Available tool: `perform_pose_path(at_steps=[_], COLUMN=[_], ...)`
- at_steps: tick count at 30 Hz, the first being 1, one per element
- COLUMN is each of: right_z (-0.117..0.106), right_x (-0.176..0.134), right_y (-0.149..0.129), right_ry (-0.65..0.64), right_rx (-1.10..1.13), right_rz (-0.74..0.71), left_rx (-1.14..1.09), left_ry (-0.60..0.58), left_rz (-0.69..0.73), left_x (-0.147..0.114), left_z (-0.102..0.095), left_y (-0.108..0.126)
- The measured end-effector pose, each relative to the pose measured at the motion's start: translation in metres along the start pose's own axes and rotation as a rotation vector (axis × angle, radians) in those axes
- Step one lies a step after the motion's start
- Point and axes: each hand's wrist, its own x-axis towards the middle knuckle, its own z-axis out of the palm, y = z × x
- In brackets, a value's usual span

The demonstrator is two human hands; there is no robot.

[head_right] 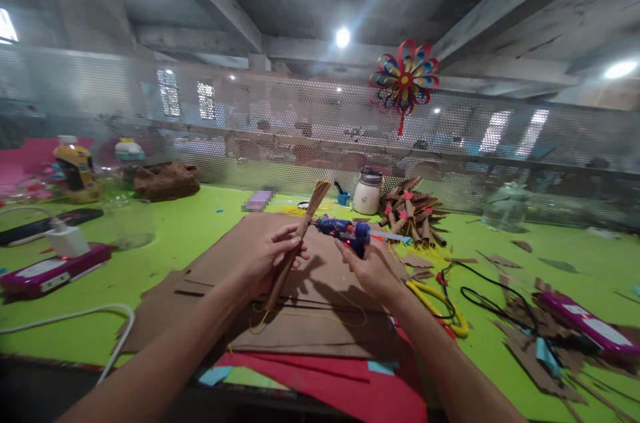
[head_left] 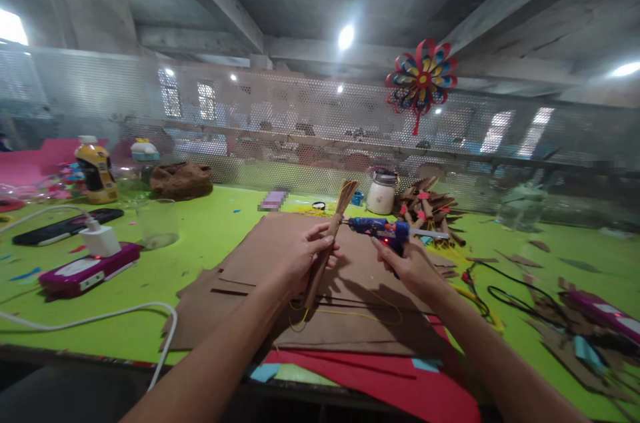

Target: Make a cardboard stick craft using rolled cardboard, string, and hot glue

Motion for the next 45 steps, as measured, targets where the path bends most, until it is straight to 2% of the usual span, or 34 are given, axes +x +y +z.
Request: perform_pose_path(at_steps=[7,14,26,34,45], right_z=[-0.0014,-0.0010,-0.0020,-0.0004,-0.0005], right_x=[-0.0001,-0.0009,0.0003,0.0003,-0.0025], right_y=[-0.0013,-0.0067,-0.0008,-0.0019,-0.0053], right_ry=[0.041,0.000,0.051,0.058,-0.004], right_rx=[-0.036,0.005,-0.058,-0.020,0.004], right_rz=[0.013,0.065,-0.016,0.030,0.014], left_rx=[0.003,-0.008,-0.011,-0.021,-0.027], left_ry=[-0.003,-0.001,-0.014,0.002,0.007], left_rz=[-0.015,-0.007,-0.007,-0.024,-0.023], left_x=[-0.0008,0.0004,-0.0010,-0.0014,0.0003], left_z=[0.0024,0.0007,0.0006,0.0027,-0.0004], left_y=[0.0010,0.0006,0.0001,0.0020,0.0011])
